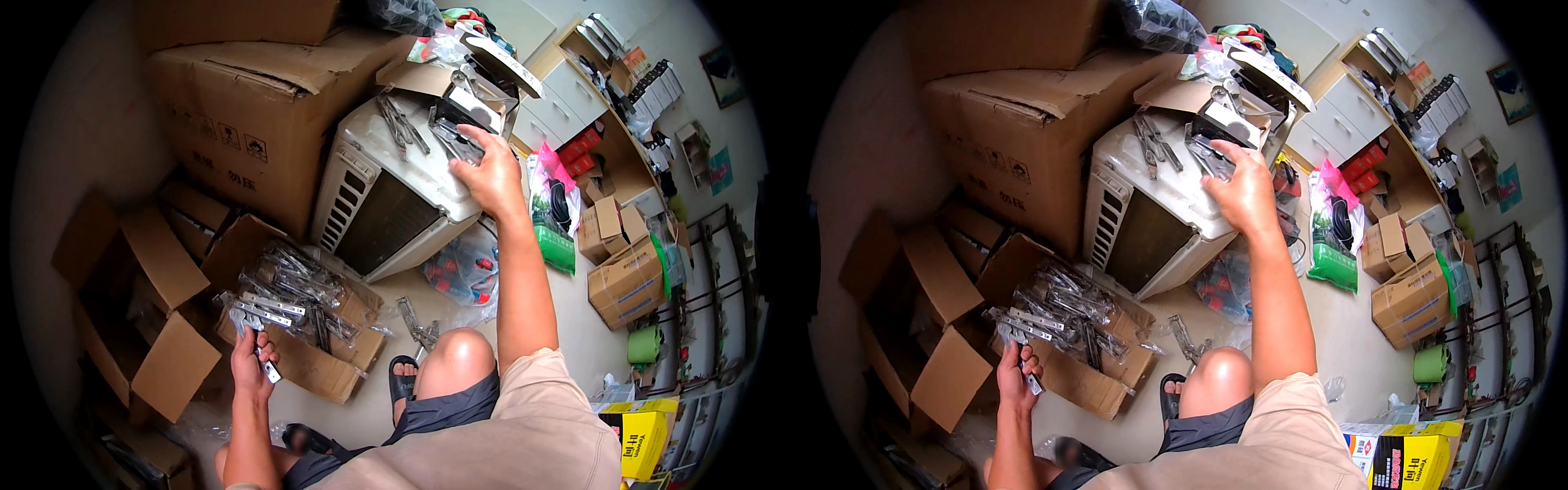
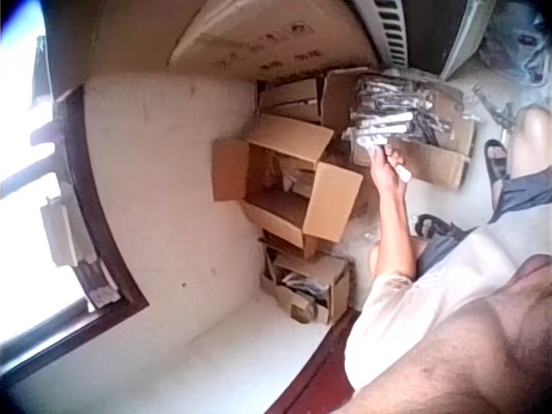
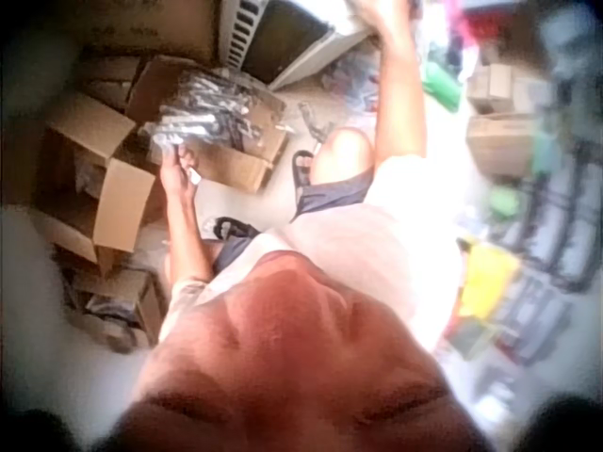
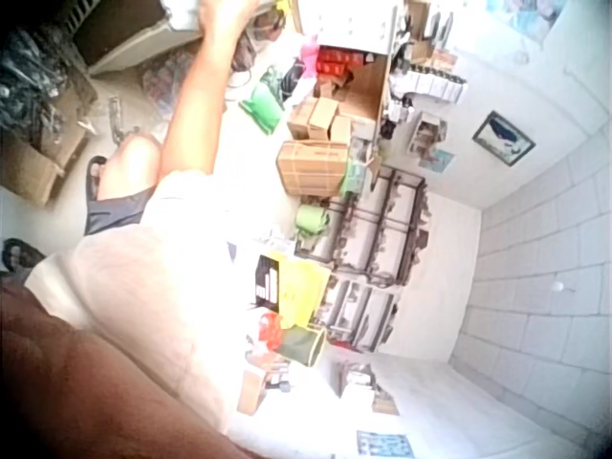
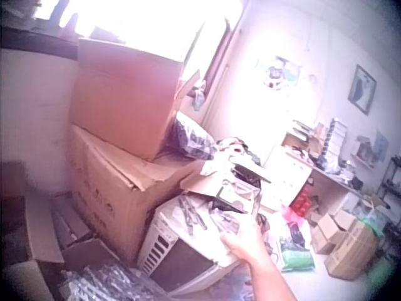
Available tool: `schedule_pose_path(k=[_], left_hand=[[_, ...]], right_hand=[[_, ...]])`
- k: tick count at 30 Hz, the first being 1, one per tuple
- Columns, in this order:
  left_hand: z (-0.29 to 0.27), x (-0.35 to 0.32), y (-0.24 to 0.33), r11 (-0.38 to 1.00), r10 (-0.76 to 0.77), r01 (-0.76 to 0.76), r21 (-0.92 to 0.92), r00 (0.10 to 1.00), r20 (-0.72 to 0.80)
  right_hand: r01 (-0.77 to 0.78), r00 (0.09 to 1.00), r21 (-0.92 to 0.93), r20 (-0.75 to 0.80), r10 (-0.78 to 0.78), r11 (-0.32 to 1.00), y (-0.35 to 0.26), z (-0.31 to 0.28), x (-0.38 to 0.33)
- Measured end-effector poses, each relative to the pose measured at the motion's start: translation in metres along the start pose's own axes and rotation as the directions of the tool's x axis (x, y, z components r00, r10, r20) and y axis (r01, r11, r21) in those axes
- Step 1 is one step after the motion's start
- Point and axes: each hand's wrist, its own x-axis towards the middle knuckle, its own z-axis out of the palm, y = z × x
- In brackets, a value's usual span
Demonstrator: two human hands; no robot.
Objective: The person picks up several metal hinges, folds them, and then carries a stack of hinges toward a doorway.
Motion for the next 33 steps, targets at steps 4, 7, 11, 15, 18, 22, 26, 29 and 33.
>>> schedule_pose_path(k=[4, 7, 11, 15, 18, 22, 26, 29, 33], left_hand=[[0.000, -0.002, 0.000, 1.000, 0.002, -0.002, 0.004, 1.000, 0.002], [0.000, -0.003, 0.001, 1.000, 0.005, -0.005, 0.011, 1.000, 0.002], [0.000, -0.002, -0.001, 1.000, 0.002, -0.002, 0.017, 1.000, 0.014], [0.001, -0.004, -0.001, 1.000, 0.003, -0.003, 0.026, 1.000, 0.023], [0.001, -0.007, -0.002, 1.000, 0.003, -0.004, 0.020, 1.000, 0.031], [0.003, -0.007, -0.010, 1.000, -0.002, 0.000, 0.030, 0.999, 0.045], [0.000, -0.010, -0.010, 0.999, 0.029, -0.031, 0.038, 0.998, 0.059], [-0.001, -0.012, -0.006, 0.999, 0.033, -0.033, 0.000, 0.997, 0.071], [0.020, -0.003, -0.010, 1.000, -0.002, 0.002, 0.000, 0.978, 0.206]], right_hand=[[0.001, 0.997, -0.013, -0.083, -0.002, 1.000, 0.019, 0.012, 0.006], [-0.050, 0.997, 0.044, -0.054, 0.052, 0.998, 0.019, 0.017, 0.005], [-0.044, 0.995, 0.200, -0.075, 0.060, 0.979, 0.043, 0.035, 0.006], [-0.107, 0.992, 0.228, -0.034, 0.118, 0.968, 0.045, 0.038, 0.008], [-0.021, 0.989, 0.065, -0.143, 0.030, 0.998, 0.033, 0.036, 0.003], [-0.029, 0.993, -0.045, -0.117, 0.023, 0.999, 0.031, 0.024, -0.001], [0.158, 0.913, -0.127, -0.358, -0.194, 0.979, -0.028, 0.032, -0.041], [0.421, 0.898, 0.051, -0.167, -0.408, 0.906, -0.085, 0.057, -0.094], [0.382, 0.867, 0.345, 0.186, -0.462, 0.857, -0.120, 0.097, -0.156]])
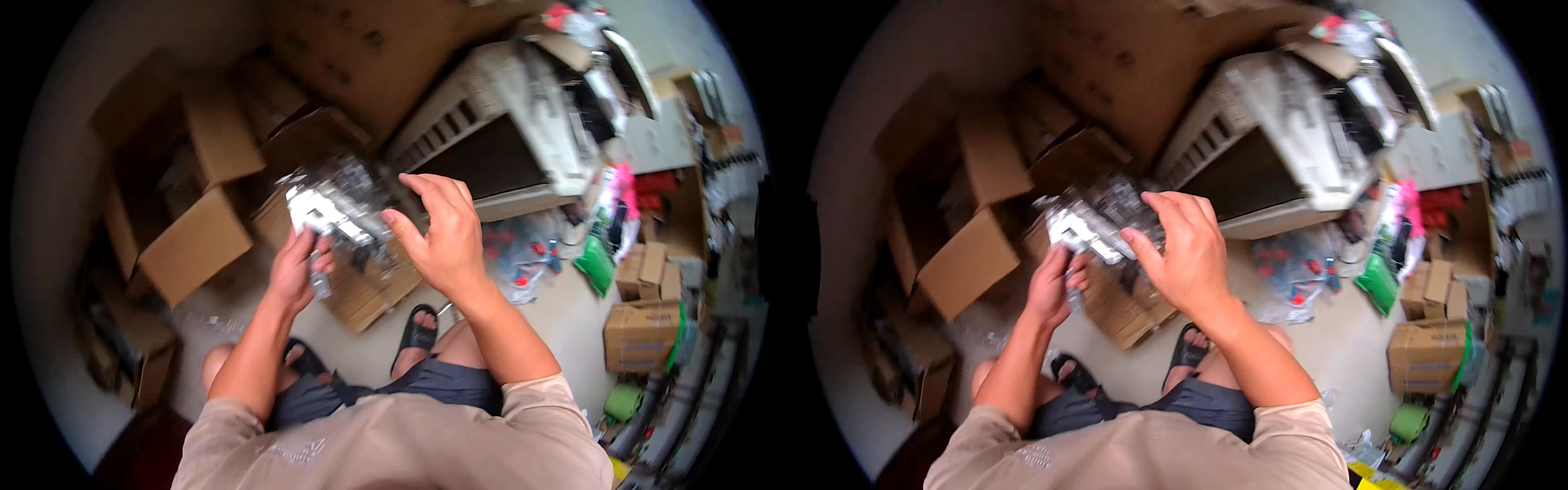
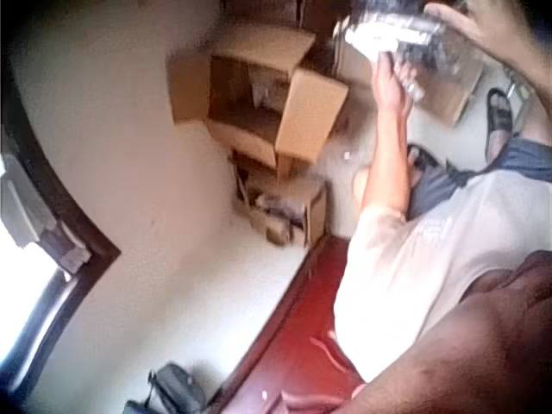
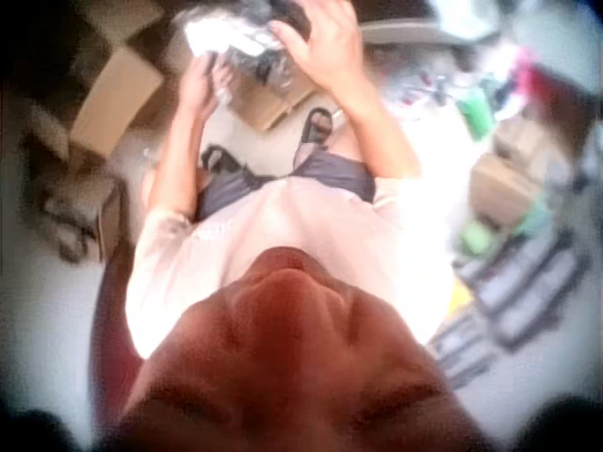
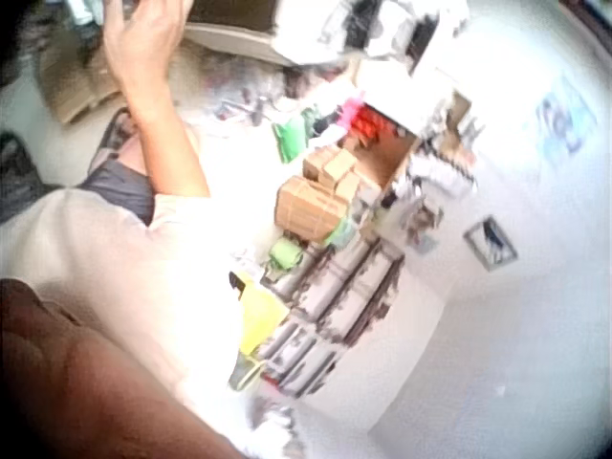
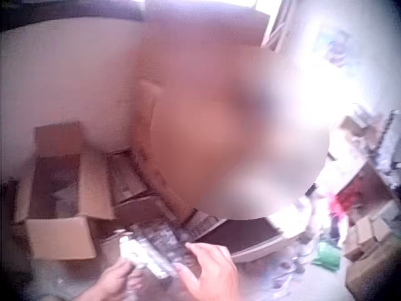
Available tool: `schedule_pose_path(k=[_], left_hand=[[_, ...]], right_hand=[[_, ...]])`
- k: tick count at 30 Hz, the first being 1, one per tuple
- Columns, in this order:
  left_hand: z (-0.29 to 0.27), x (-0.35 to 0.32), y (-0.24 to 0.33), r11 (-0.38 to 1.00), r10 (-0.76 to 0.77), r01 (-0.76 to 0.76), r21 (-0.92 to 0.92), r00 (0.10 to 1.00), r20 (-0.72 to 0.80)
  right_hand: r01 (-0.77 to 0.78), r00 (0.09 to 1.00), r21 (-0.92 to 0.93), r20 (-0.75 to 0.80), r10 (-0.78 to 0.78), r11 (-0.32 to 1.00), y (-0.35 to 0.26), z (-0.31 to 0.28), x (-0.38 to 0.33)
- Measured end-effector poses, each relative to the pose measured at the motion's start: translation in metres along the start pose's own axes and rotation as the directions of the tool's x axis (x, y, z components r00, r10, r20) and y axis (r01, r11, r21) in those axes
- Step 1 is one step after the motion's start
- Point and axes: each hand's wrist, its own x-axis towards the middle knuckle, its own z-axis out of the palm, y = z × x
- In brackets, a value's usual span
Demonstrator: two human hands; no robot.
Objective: The person picks up several metal hinges, folds them, and then carries a stack of hinges toward a doorway.
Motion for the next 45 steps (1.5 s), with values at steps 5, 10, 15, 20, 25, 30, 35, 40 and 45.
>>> schedule_pose_path(k=[5, 10, 15, 20, 25, 30, 35, 40, 45], left_hand=[[0.012, -0.015, -0.001, 0.994, -0.033, 0.034, 0.107, 0.999, -0.012], [0.003, -0.025, -0.003, 0.988, -0.015, 0.021, 0.155, 0.999, -0.041], [0.002, -0.023, -0.009, 0.981, -0.008, 0.017, 0.192, 0.999, -0.048], [0.005, -0.022, -0.015, 0.978, 0.002, -0.005, 0.208, 1.000, 0.015], [0.013, -0.026, -0.015, 0.988, 0.028, -0.032, 0.152, 0.999, 0.026], [0.011, -0.029, -0.015, 0.988, 0.036, -0.036, 0.148, 0.999, 0.006], [0.007, -0.033, -0.017, 0.987, 0.040, -0.036, 0.154, 0.999, -0.020], [0.008, -0.033, -0.015, 0.986, 0.074, -0.057, 0.158, 0.992, -0.105], [-0.002, -0.032, -0.018, 0.986, 0.083, -0.061, 0.152, 0.987, -0.139]], right_hand=[[-0.311, 0.910, 0.189, 0.342, 0.235, 0.931, -0.009, 0.066, -0.029], [-0.445, 0.845, 0.232, 0.429, 0.319, 0.865, -0.020, 0.078, -0.039], [-0.371, 0.890, 0.192, 0.353, 0.289, 0.909, -0.019, 0.083, -0.046], [-0.410, 0.862, 0.167, 0.393, 0.321, 0.897, -0.011, 0.084, -0.049], [-0.165, 0.944, 0.072, 0.299, 0.136, 0.984, -0.018, 0.073, -0.042], [0.069, 0.963, -0.101, 0.267, -0.040, 0.992, -0.011, 0.076, -0.046], [-0.036, 0.952, 0.009, 0.304, 0.031, 0.999, -0.014, 0.077, -0.050], [-0.364, 0.850, 0.158, 0.458, 0.258, 0.918, -0.022, 0.084, -0.055], [-0.431, 0.833, 0.292, 0.494, 0.251, 0.854, -0.033, 0.085, -0.056]])
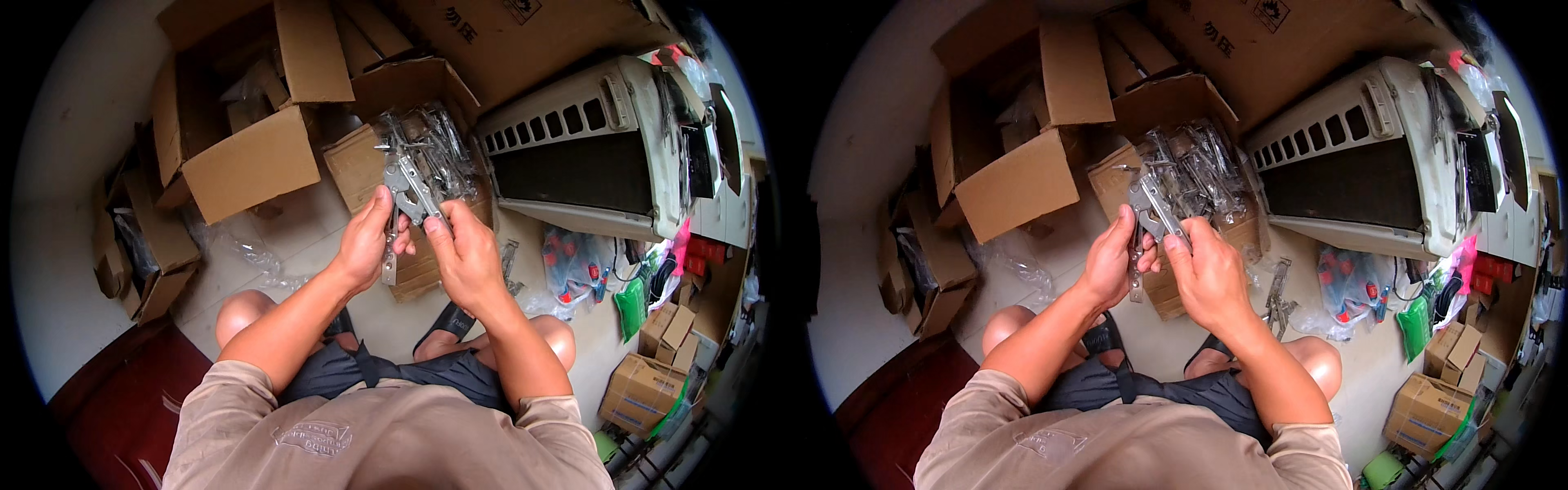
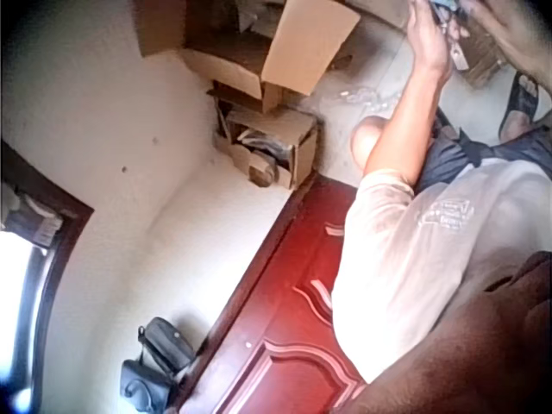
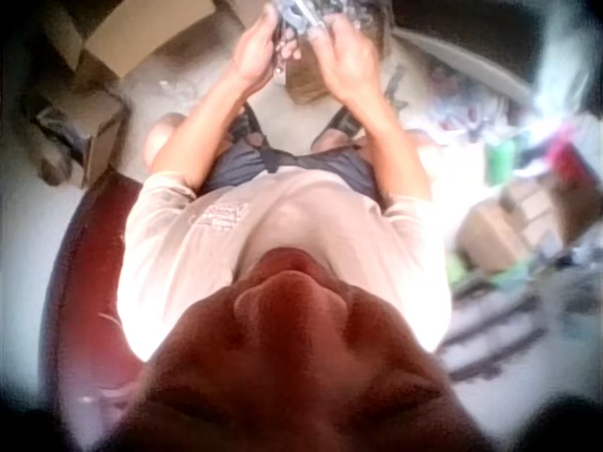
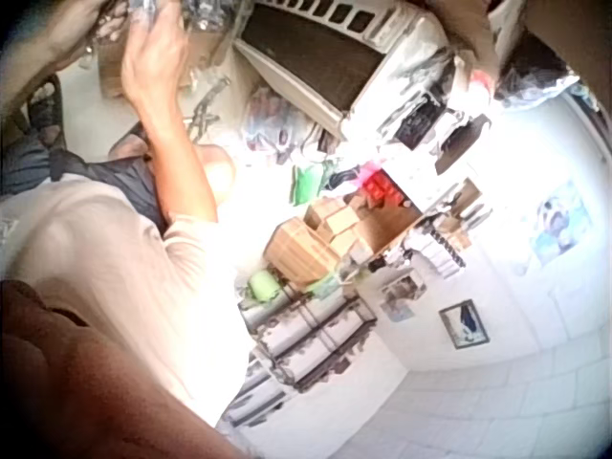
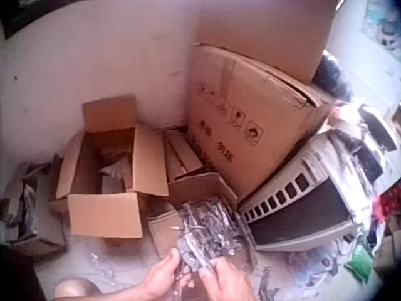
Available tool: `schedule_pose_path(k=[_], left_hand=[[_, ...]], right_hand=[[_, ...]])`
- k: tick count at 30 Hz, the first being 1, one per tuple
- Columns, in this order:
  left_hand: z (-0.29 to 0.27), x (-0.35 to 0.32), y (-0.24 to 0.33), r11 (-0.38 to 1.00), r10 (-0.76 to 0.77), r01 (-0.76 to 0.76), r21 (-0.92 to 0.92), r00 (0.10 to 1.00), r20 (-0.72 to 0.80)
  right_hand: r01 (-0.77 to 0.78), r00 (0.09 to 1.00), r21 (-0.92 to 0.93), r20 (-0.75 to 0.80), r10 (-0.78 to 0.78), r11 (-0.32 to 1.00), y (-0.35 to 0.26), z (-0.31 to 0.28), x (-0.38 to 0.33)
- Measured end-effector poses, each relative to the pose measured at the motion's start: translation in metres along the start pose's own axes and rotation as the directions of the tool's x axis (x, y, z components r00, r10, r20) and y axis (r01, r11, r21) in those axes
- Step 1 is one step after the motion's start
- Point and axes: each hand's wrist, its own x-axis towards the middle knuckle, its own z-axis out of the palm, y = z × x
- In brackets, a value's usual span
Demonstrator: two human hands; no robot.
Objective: The person picks up several metal hinges, folds them, and then carries a stack of hinges toward a doorway.
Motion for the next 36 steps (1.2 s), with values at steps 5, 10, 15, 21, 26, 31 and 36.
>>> schedule_pose_path(k=[5, 10, 15, 21, 26, 31, 36], left_hand=[[0.005, 0.004, 0.004, 0.999, -0.002, -0.003, -0.052, 0.997, -0.081], [0.002, 0.005, 0.008, 0.998, -0.031, 0.029, -0.048, 0.999, -0.045], [0.007, 0.004, -0.002, 1.000, 0.013, -0.014, -0.003, 0.993, -0.118], [0.002, 0.004, -0.009, 0.999, 0.047, -0.048, -0.016, 0.995, -0.087], [0.005, 0.000, -0.013, 0.998, 0.066, -0.066, 0.004, 0.993, -0.100], [0.007, 0.001, -0.016, 0.995, 0.039, -0.048, -0.087, 0.995, -0.094], [-0.002, 0.007, -0.021, 0.994, -0.037, 0.032, -0.104, 0.998, -0.050]], right_hand=[[-0.139, 0.990, 0.131, 0.055, 0.133, 0.982, 0.004, 0.003, 0.000], [-0.071, 0.997, 0.103, 0.003, 0.071, 0.992, 0.000, 0.012, -0.004], [-0.012, 0.999, 0.020, -0.046, 0.013, 1.000, 0.005, 0.027, -0.009], [0.037, 0.998, -0.075, -0.044, -0.040, 0.997, 0.013, 0.038, -0.017], [0.084, 0.996, -0.122, -0.005, -0.085, 0.989, 0.009, 0.049, -0.028], [0.033, 0.994, -0.153, 0.108, -0.017, 0.988, -0.005, 0.043, -0.029], [0.034, 0.975, -0.195, 0.221, 0.010, 0.980, -0.002, 0.033, -0.021]])
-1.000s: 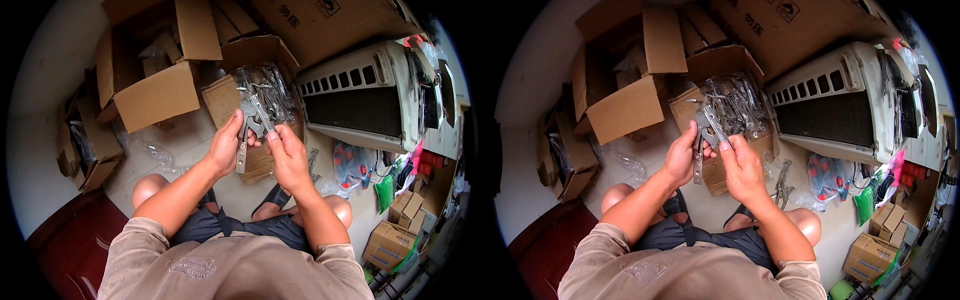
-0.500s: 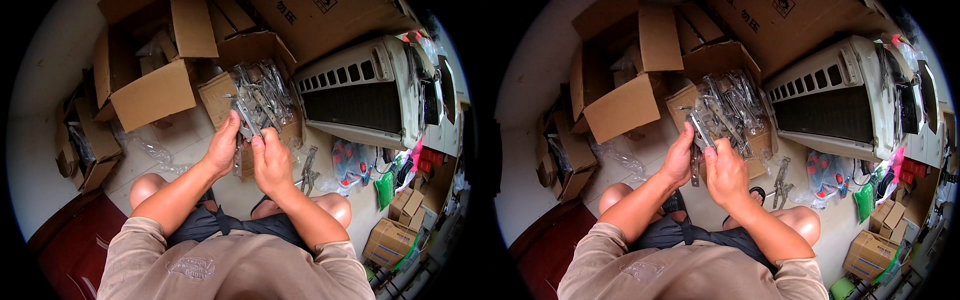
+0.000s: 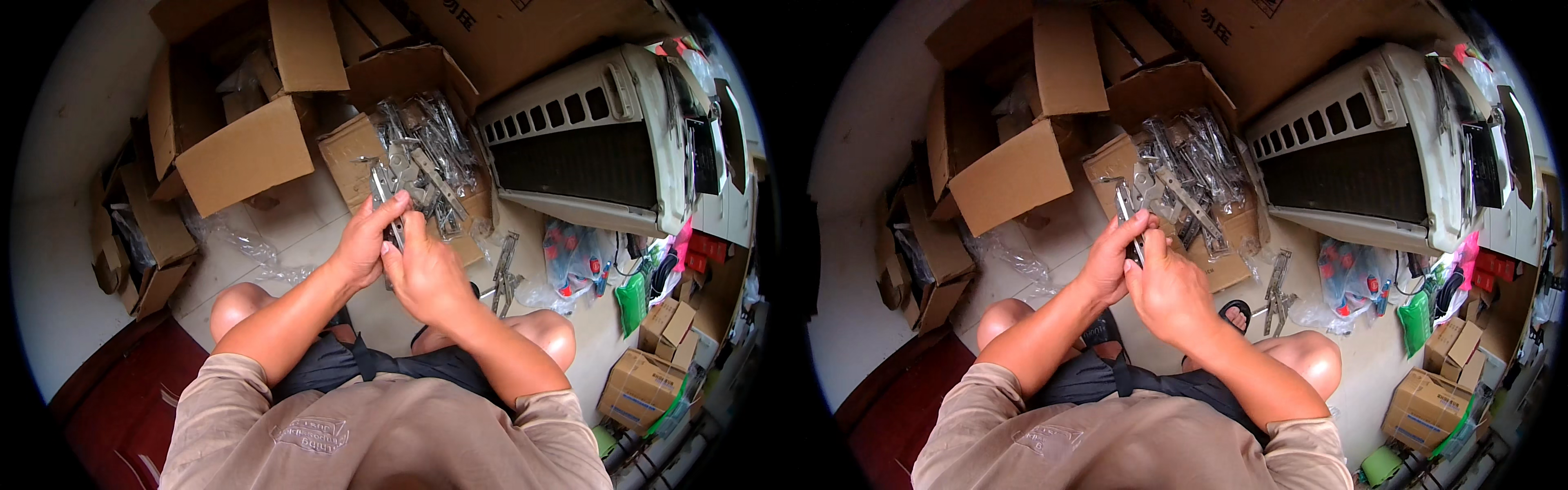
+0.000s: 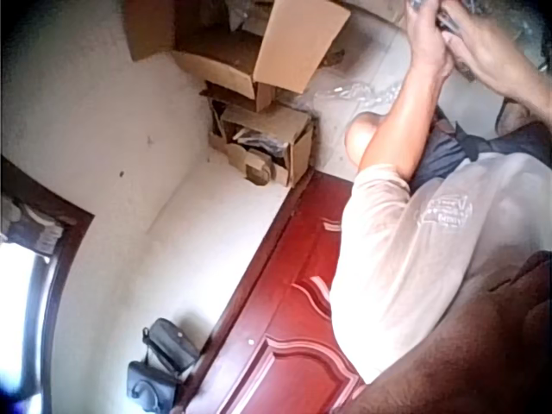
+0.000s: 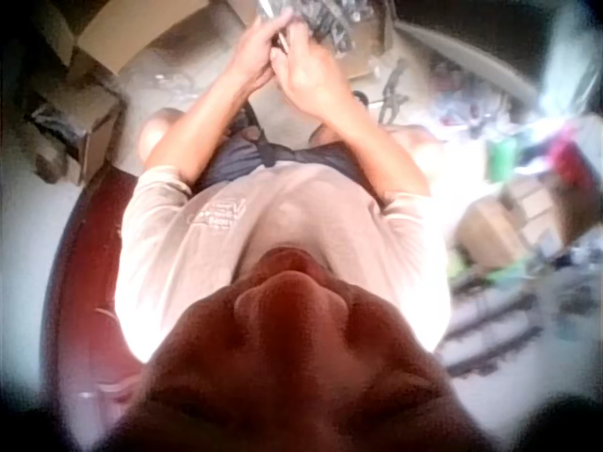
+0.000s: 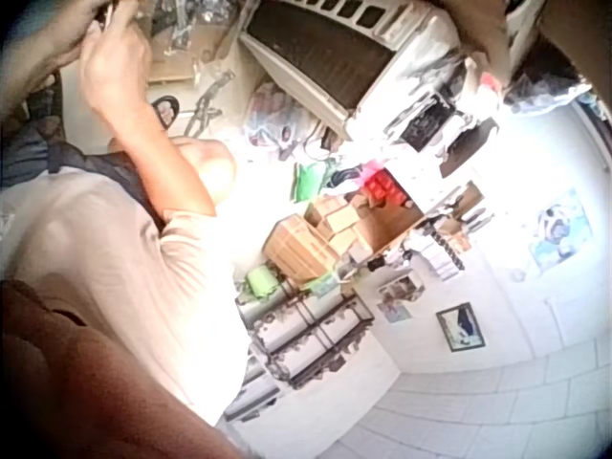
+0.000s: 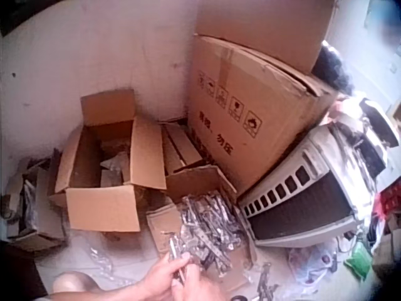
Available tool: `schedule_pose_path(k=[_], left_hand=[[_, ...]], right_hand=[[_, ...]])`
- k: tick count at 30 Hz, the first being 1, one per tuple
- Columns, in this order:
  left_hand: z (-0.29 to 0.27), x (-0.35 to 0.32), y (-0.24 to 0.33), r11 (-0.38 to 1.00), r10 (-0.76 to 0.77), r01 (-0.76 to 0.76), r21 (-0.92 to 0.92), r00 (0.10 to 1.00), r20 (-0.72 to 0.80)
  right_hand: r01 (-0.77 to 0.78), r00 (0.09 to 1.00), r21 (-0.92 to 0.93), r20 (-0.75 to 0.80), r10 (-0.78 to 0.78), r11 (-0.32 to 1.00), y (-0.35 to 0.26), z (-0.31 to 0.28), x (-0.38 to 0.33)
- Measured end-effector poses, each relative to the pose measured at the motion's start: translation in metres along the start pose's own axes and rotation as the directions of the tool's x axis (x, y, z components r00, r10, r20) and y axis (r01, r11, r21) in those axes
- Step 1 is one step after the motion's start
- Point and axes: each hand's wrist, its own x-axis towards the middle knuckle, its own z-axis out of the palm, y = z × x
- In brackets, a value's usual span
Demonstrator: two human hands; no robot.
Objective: The person picks up several metal hinges, folds them, and then carries a stack of hinges toward a doorway.
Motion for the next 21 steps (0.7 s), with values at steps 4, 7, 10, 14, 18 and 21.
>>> schedule_pose_path(k=[4, 7, 10, 14, 18, 21], left_hand=[[-0.008, 0.005, 0.001, 0.988, -0.073, 0.067, -0.141, 0.997, -0.033], [-0.004, 0.004, 0.010, 0.979, -0.032, 0.051, -0.199, 0.995, 0.096], [-0.001, 0.003, 0.013, 0.970, -0.036, 0.073, -0.234, 0.987, 0.156], [0.006, 0.001, 0.014, 0.952, -0.039, 0.103, -0.290, 0.975, 0.218], [0.006, 0.000, 0.016, 0.932, -0.071, 0.184, -0.313, 0.938, 0.340], [0.007, -0.001, 0.018, 0.924, -0.063, 0.218, -0.316, 0.898, 0.435]], right_hand=[[0.120, 0.985, 0.204, -0.146, -0.091, 0.971, 0.006, -0.041, 0.010], [0.132, 0.880, -0.247, -0.416, -0.228, 0.960, 0.025, -0.068, 0.018], [0.131, 0.858, -0.276, -0.450, -0.249, 0.952, 0.034, -0.075, 0.022], [-0.055, 0.964, 0.069, -0.257, 0.071, 0.996, 0.028, -0.077, 0.016], [-0.081, 0.965, 0.122, -0.237, 0.109, 0.989, 0.020, -0.090, 0.016], [-0.066, 0.963, 0.139, -0.249, 0.099, 0.988, 0.020, -0.095, 0.012]])
